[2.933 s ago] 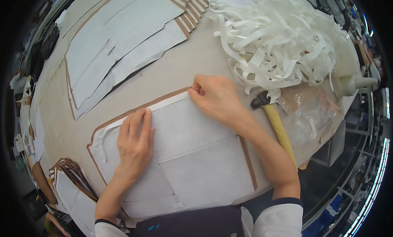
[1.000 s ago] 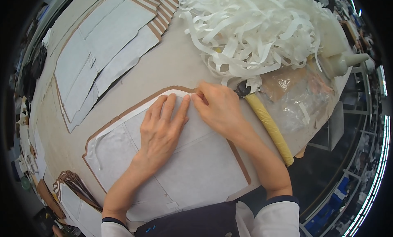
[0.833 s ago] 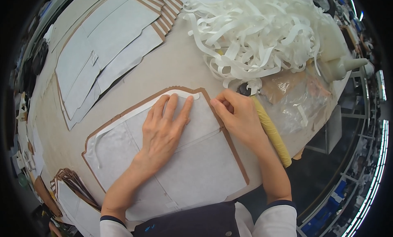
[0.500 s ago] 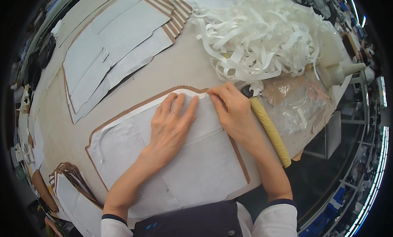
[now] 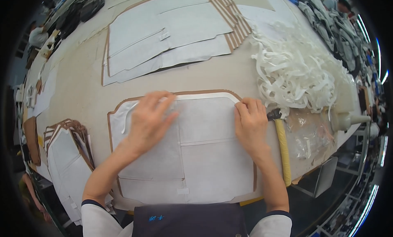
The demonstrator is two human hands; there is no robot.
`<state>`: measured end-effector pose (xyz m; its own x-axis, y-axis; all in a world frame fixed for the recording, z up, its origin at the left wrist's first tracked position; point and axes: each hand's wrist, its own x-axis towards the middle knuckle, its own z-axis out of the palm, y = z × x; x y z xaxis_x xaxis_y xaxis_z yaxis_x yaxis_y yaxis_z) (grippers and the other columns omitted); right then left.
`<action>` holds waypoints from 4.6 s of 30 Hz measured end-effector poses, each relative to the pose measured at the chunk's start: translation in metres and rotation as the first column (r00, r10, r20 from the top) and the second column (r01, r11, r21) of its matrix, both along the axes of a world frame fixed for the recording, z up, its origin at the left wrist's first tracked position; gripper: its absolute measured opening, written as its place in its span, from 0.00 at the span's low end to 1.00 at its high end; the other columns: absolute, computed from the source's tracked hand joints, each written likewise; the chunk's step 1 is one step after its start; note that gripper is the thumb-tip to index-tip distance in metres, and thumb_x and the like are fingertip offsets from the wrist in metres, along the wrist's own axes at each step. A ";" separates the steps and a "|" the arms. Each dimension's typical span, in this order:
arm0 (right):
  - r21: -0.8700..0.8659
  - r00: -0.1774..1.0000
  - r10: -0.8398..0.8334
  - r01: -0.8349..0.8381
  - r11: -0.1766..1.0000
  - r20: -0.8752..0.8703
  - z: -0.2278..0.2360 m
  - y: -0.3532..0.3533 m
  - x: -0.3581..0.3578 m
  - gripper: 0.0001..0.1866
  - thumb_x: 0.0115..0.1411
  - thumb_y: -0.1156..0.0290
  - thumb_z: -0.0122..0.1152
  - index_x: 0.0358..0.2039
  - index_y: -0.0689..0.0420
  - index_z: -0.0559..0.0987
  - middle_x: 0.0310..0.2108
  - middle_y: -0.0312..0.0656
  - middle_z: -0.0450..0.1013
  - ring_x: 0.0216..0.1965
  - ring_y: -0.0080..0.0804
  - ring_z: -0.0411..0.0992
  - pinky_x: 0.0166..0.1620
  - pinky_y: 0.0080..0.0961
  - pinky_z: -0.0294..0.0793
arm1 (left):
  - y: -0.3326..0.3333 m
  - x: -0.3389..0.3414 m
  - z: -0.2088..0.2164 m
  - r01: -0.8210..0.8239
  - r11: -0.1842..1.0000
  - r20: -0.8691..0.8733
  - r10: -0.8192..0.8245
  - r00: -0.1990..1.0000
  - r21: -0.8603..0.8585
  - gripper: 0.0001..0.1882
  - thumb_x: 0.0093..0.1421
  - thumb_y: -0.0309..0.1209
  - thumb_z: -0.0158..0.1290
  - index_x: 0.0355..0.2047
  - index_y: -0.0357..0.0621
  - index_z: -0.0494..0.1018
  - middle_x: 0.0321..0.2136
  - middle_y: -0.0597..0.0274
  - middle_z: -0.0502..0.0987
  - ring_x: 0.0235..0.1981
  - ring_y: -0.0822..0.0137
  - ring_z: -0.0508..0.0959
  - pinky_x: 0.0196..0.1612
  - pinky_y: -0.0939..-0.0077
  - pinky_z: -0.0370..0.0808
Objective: The recorder is applying white adhesive strips to the edges of brown leather panels and stacking them in a workshop.
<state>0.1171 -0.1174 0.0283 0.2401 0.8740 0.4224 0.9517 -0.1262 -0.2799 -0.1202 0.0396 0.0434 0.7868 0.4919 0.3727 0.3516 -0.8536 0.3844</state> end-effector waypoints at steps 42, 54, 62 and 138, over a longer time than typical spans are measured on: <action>0.017 0.906 0.398 -0.405 0.914 0.140 -0.028 0.087 -0.089 0.25 0.41 0.84 0.61 0.45 0.66 0.81 0.44 0.51 0.75 0.43 0.45 0.75 0.41 0.33 0.78 | 0.088 -0.101 0.004 -0.428 0.534 -0.269 0.352 0.896 -0.729 0.09 0.61 0.30 0.61 0.29 0.34 0.78 0.21 0.65 0.77 0.23 0.77 0.75 0.29 0.82 0.73; -0.071 0.914 0.366 -0.359 0.930 0.174 -0.018 0.094 -0.107 0.27 0.40 0.82 0.61 0.46 0.67 0.80 0.44 0.51 0.72 0.45 0.48 0.73 0.42 0.37 0.76 | 0.091 -0.108 -0.003 -0.425 0.672 -0.218 0.374 0.901 -0.606 0.10 0.58 0.31 0.62 0.28 0.34 0.77 0.21 0.61 0.78 0.24 0.74 0.75 0.32 0.78 0.73; -0.030 0.841 0.540 -0.540 0.841 -0.004 -0.017 0.134 -0.160 0.24 0.44 0.79 0.60 0.45 0.69 0.77 0.44 0.51 0.71 0.46 0.46 0.71 0.45 0.38 0.72 | 0.090 -0.107 -0.006 -0.436 0.691 -0.221 0.381 0.898 -0.577 0.09 0.56 0.30 0.62 0.29 0.35 0.77 0.20 0.62 0.78 0.23 0.74 0.74 0.28 0.79 0.72; -0.052 0.452 -0.043 -0.008 0.999 -0.891 -0.013 -0.110 0.015 0.06 0.64 0.72 0.61 0.38 0.61 0.77 0.28 0.29 0.72 0.26 0.11 0.62 0.31 0.14 0.61 | -0.063 -0.206 -0.015 -0.614 0.495 -0.198 0.656 0.728 -0.615 0.14 0.55 0.39 0.63 0.27 0.41 0.76 0.32 0.58 0.78 0.35 0.64 0.78 0.38 0.68 0.74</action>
<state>0.1319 -0.2279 0.0155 0.4784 0.8754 -0.0693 0.1814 -0.1758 -0.9676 -0.3263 -0.0230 0.0286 0.1569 0.9721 -0.1742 0.6626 0.0272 0.7485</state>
